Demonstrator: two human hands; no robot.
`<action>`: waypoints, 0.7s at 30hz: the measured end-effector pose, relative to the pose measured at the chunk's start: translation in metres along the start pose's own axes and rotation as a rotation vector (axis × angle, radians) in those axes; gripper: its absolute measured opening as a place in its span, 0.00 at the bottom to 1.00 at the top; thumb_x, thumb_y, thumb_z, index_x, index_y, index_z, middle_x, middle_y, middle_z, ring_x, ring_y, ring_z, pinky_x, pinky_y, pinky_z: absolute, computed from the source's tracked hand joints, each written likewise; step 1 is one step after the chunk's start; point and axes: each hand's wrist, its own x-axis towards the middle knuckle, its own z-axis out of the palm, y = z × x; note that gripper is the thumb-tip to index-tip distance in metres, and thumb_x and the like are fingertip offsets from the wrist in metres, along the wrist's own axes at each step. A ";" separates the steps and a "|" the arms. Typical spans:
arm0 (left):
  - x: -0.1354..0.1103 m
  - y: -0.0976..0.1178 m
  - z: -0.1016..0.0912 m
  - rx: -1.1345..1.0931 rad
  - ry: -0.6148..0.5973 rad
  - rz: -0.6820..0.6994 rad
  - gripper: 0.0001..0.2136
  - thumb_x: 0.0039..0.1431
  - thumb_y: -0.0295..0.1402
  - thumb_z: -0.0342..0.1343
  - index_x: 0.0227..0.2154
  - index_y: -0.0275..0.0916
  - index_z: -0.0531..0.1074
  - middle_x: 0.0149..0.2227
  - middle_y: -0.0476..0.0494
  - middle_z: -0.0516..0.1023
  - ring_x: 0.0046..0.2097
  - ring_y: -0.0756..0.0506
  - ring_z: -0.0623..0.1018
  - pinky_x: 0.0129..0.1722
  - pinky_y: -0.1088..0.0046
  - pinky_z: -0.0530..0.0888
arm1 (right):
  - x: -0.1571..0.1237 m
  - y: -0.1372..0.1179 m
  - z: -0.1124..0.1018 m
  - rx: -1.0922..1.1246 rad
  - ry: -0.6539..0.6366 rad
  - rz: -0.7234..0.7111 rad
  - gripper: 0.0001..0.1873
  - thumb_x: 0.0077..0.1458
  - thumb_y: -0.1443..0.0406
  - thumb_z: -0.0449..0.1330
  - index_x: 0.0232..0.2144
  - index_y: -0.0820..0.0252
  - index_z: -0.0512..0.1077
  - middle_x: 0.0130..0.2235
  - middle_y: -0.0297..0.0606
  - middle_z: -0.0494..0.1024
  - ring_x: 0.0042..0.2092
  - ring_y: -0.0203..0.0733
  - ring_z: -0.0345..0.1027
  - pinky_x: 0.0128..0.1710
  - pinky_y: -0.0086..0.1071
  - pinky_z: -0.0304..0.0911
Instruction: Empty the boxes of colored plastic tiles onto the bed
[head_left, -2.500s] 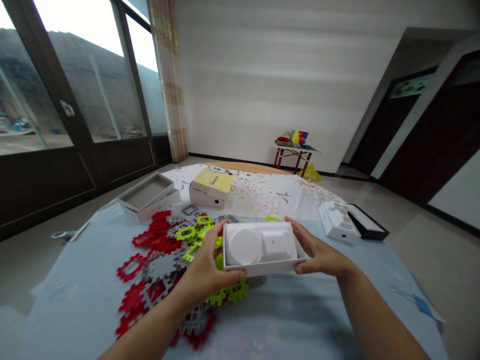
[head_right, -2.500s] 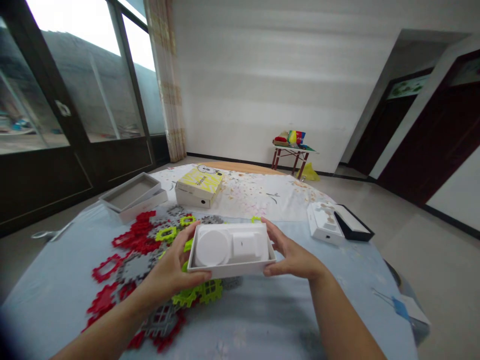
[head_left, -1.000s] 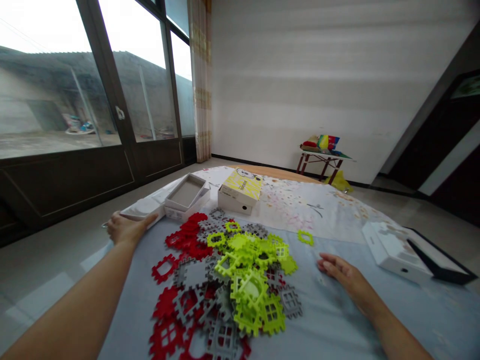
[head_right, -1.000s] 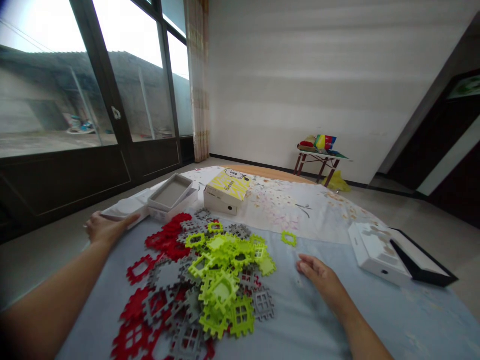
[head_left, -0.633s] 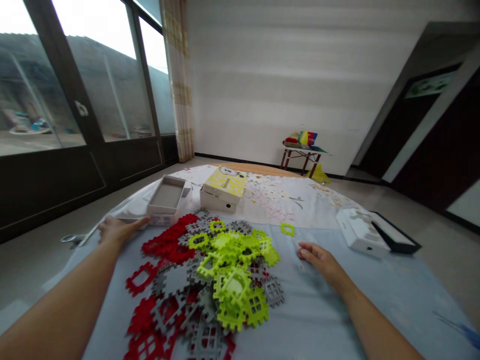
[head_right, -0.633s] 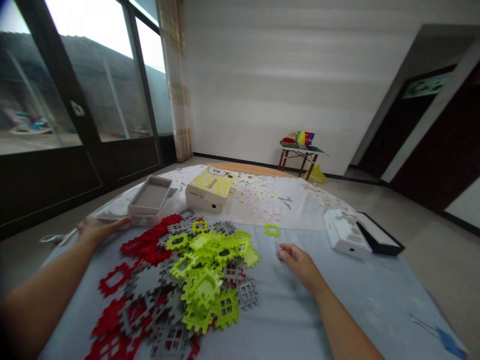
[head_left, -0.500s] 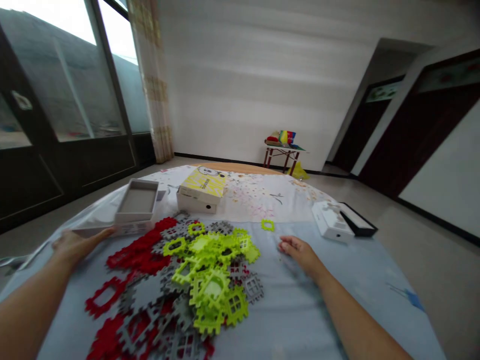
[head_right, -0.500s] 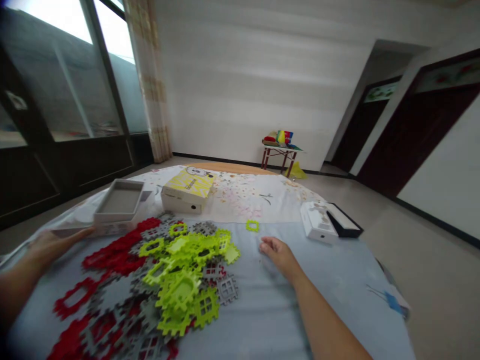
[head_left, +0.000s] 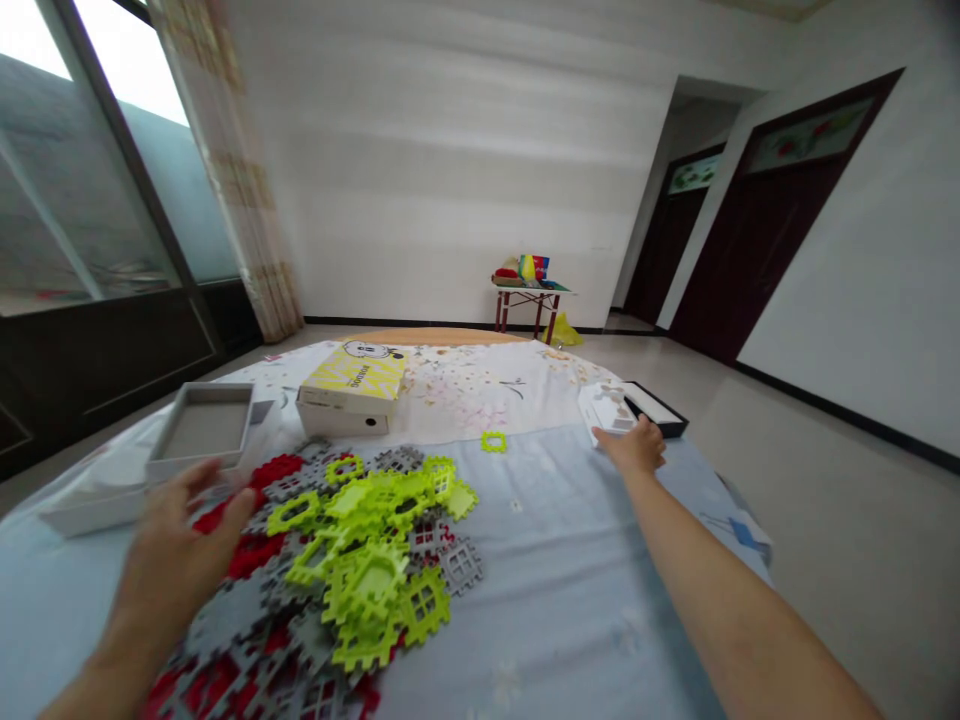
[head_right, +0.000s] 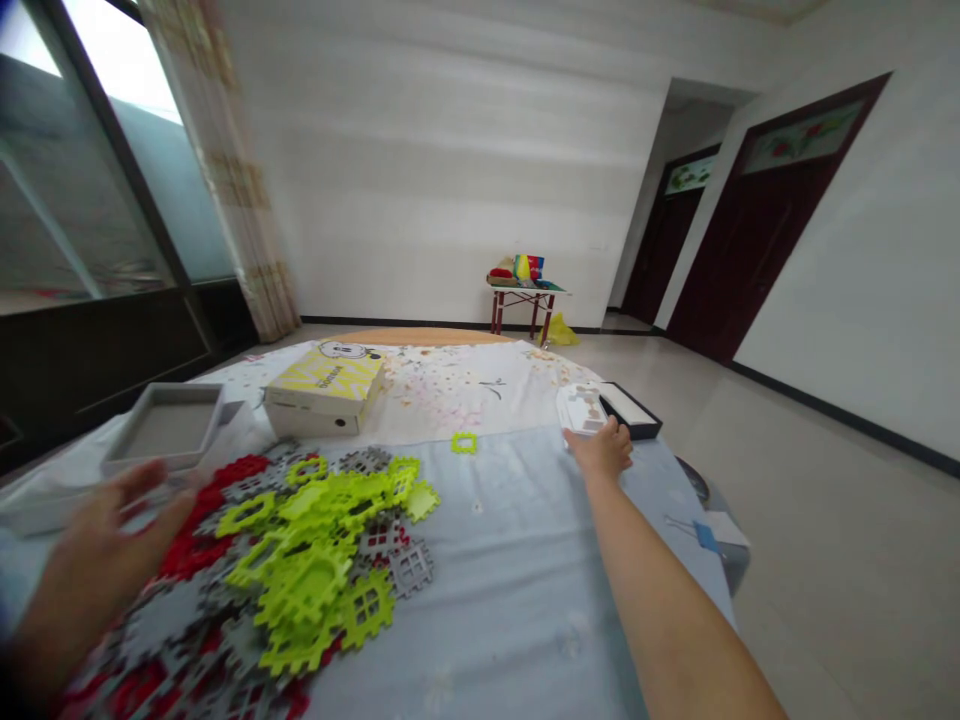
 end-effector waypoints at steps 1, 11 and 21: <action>-0.006 0.007 0.009 -0.003 -0.009 0.095 0.24 0.48 0.44 0.51 0.48 0.38 0.63 0.46 0.39 0.69 0.48 0.37 0.70 0.50 0.57 0.66 | 0.002 0.001 0.003 -0.010 -0.030 0.020 0.50 0.32 0.46 0.62 0.56 0.60 0.52 0.56 0.57 0.56 0.55 0.64 0.51 0.48 0.55 0.52; -0.066 0.088 0.028 -0.256 -0.447 0.413 0.16 0.54 0.39 0.50 0.46 0.42 0.64 0.43 0.41 0.74 0.43 0.42 0.75 0.45 0.62 0.70 | -0.007 -0.006 0.009 0.082 -0.221 -0.272 0.50 0.36 0.51 0.61 0.57 0.69 0.50 0.52 0.58 0.61 0.56 0.60 0.52 0.54 0.46 0.49; -0.086 0.096 0.038 -0.312 -0.608 0.468 0.13 0.55 0.38 0.49 0.43 0.46 0.67 0.40 0.44 0.75 0.43 0.42 0.75 0.45 0.62 0.71 | -0.055 -0.004 -0.024 0.415 -0.861 -0.645 0.47 0.36 0.60 0.63 0.59 0.57 0.50 0.58 0.47 0.53 0.59 0.49 0.49 0.55 0.41 0.54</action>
